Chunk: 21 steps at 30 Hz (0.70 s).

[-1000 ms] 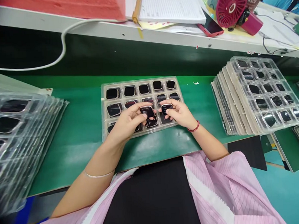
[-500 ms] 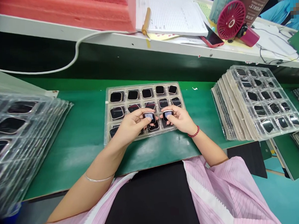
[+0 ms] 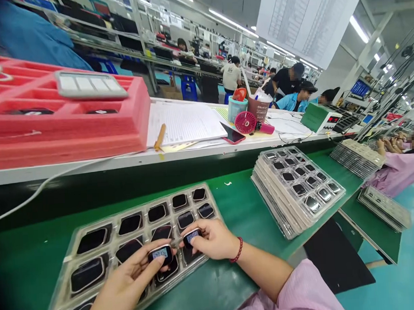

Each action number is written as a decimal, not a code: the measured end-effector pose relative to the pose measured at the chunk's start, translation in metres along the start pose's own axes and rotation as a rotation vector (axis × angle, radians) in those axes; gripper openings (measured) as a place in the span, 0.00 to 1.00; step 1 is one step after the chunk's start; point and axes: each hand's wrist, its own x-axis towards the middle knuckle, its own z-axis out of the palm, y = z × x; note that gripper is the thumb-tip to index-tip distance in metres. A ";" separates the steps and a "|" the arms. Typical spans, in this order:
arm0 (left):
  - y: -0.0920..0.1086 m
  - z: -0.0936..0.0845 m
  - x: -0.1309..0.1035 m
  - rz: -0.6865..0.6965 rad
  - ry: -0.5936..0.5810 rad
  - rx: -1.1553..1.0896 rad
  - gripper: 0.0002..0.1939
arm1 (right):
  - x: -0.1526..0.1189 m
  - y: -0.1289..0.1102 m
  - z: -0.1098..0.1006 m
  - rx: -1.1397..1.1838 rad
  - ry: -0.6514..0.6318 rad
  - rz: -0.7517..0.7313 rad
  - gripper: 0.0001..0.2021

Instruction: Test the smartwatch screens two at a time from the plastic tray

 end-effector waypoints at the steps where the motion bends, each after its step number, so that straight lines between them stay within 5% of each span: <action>1: -0.001 0.000 0.000 0.013 0.002 -0.002 0.27 | 0.000 0.000 0.000 -0.009 0.009 0.003 0.14; 12: -0.005 0.007 -0.001 0.114 -0.033 0.125 0.23 | -0.004 -0.004 0.006 -0.273 0.075 -0.078 0.13; 21: -0.001 0.003 0.000 0.044 -0.030 0.061 0.27 | 0.001 -0.002 0.000 -0.035 0.047 -0.059 0.13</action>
